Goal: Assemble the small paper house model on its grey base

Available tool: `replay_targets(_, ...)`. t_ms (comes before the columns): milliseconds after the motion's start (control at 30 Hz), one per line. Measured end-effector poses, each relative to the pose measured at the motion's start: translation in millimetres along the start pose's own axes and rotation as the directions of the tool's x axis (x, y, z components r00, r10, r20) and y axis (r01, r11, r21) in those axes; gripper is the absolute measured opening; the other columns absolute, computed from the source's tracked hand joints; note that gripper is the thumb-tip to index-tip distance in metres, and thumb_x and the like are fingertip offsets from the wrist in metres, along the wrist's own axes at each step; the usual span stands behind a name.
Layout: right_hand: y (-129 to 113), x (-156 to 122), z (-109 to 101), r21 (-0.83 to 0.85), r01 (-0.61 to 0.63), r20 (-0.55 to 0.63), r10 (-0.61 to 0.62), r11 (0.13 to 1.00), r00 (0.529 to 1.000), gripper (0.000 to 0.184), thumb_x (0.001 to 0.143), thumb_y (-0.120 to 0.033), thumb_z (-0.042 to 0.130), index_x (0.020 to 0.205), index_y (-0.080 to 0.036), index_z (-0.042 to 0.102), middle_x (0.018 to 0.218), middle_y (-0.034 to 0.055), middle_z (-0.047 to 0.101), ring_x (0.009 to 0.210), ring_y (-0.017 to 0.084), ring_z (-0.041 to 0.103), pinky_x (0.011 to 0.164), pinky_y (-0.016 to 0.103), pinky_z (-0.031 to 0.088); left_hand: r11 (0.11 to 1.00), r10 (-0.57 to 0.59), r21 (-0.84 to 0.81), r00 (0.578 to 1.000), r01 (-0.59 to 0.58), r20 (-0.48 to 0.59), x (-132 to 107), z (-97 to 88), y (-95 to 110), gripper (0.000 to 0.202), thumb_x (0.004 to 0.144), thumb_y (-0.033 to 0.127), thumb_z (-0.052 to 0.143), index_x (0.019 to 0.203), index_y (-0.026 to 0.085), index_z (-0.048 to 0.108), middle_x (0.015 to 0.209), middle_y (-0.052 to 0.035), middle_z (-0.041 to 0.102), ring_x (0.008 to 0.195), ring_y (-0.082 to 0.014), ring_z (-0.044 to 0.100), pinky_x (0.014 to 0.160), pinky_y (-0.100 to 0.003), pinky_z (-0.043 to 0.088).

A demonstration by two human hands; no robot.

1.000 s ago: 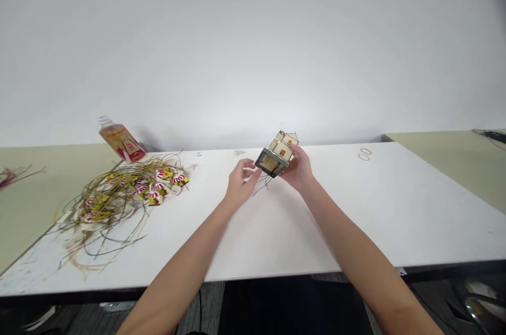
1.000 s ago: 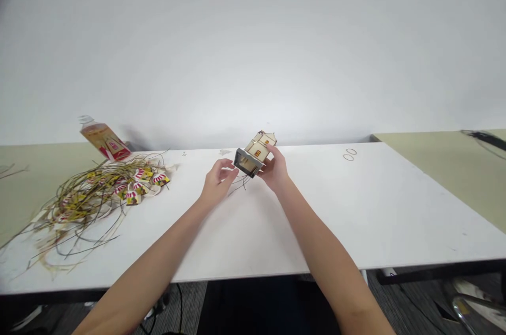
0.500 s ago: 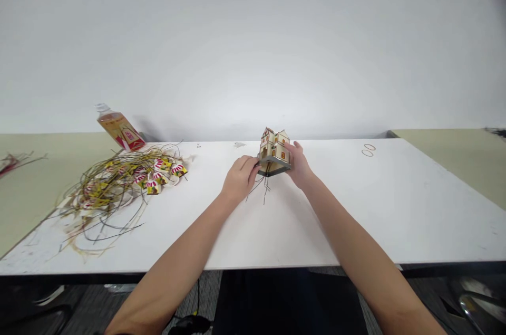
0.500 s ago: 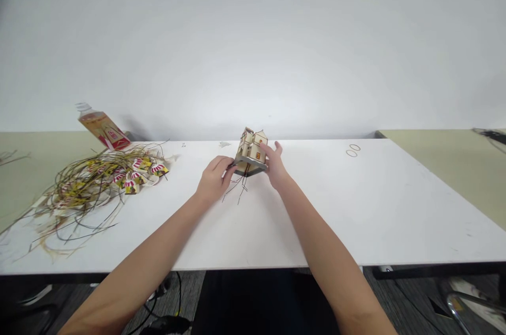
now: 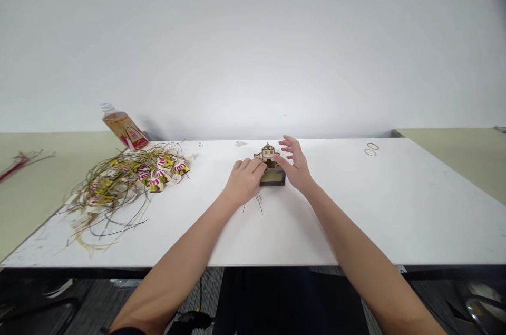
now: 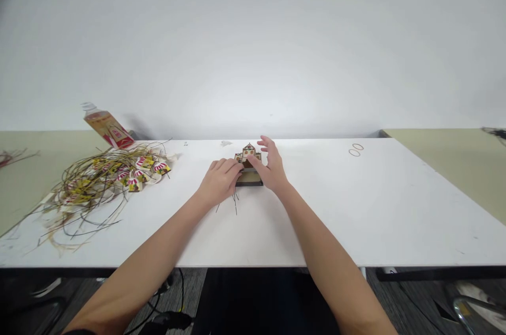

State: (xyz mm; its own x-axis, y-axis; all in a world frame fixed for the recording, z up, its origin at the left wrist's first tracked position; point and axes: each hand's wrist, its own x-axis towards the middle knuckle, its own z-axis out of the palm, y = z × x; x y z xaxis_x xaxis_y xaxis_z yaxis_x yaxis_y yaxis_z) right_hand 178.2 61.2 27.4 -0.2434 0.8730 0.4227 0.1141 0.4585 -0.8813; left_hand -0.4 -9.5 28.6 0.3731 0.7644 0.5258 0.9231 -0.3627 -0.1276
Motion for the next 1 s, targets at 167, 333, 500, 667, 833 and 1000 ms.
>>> replay_targets(167,-6.3,-5.3,2.3,0.028,0.013,0.026,-0.013,1.000,1.000,0.056,0.082,-0.051,0.066,0.131,-0.030,0.048,0.129,0.0070,0.057,0.113,0.024,0.055,0.101,0.045,0.041,0.964,-0.048,-0.263,0.999,0.040,-0.024,-0.1,0.0,3.9,0.024,0.092,0.031,0.052,0.111,0.019,0.062,0.101,-0.0095,0.066,0.088,-0.0231,0.059,0.077,-0.038,0.044)
replay_targets(333,-6.2,-5.2,2.7,0.089,-0.055,0.019,0.054,0.994,0.998,0.053,0.079,-0.051,0.069,0.125,-0.030,0.054,0.124,0.0062,0.061,0.108,0.024,0.057,0.097,0.044,0.042,0.816,-0.142,-0.576,0.983,0.050,-0.116,5.1,2.4,-7.8,0.028,0.096,0.037,0.047,0.111,0.018,0.061,0.101,-0.0095,0.067,0.091,-0.0197,0.061,0.083,-0.036,0.050)
replay_targets(500,-3.8,-4.8,3.4,0.081,-0.080,0.020,0.078,0.994,0.997,0.049,0.082,-0.054,0.065,0.123,-0.029,0.054,0.124,0.0064,0.061,0.108,0.024,0.057,0.094,0.043,0.043,0.851,-0.449,-0.355,0.886,0.386,-0.112,0.7,6.1,-59.3,0.025,0.092,0.028,0.046,0.104,0.016,0.064,0.101,-0.0109,0.066,0.095,-0.0228,0.060,0.090,-0.039,0.048)
replay_targets(667,0.6,-4.3,4.9,0.031,-0.069,0.052,0.067,0.997,0.996,0.046,0.084,-0.055,0.061,0.122,-0.030,0.055,0.126,0.0058,0.060,0.109,0.025,0.057,0.094,0.045,0.044,0.609,-0.792,-0.162,0.608,0.777,-0.060,-16.5,-8.4,-106.7,0.030,0.086,0.019,0.047,0.112,0.016,0.062,0.107,-0.0134,0.063,0.101,-0.0276,0.059,0.090,-0.043,0.047)
replay_targets(833,1.3,-9.0,8.6,-0.217,0.243,0.166,-0.209,0.945,0.964,0.035,0.081,-0.046,0.068,0.113,-0.032,0.065,0.123,0.0053,0.061,0.116,0.028,0.053,0.104,0.051,0.038,0.405,-0.912,0.176,0.411,0.897,0.005,-28.5,-19.9,-113.2,0.034,0.077,0.009,0.053,0.109,0.013,0.063,0.121,-0.0240,0.055,0.118,-0.0431,0.049,0.094,-0.057,0.040)
replay_targets(1000,4.0,-12.9,14.3,-0.338,0.368,0.210,-0.312,0.866,0.927,0.020,0.081,-0.040,0.067,0.098,-0.031,0.071,0.121,0.0051,0.063,0.116,0.029,0.054,0.104,0.053,0.038,0.350,-0.936,0.249,0.350,0.903,0.045,-31.9,-19.9,-114.2,0.036,0.077,0.009,0.055,0.112,0.013,0.062,0.129,-0.0254,0.050,0.121,-0.0444,0.047,0.094,-0.055,0.040)
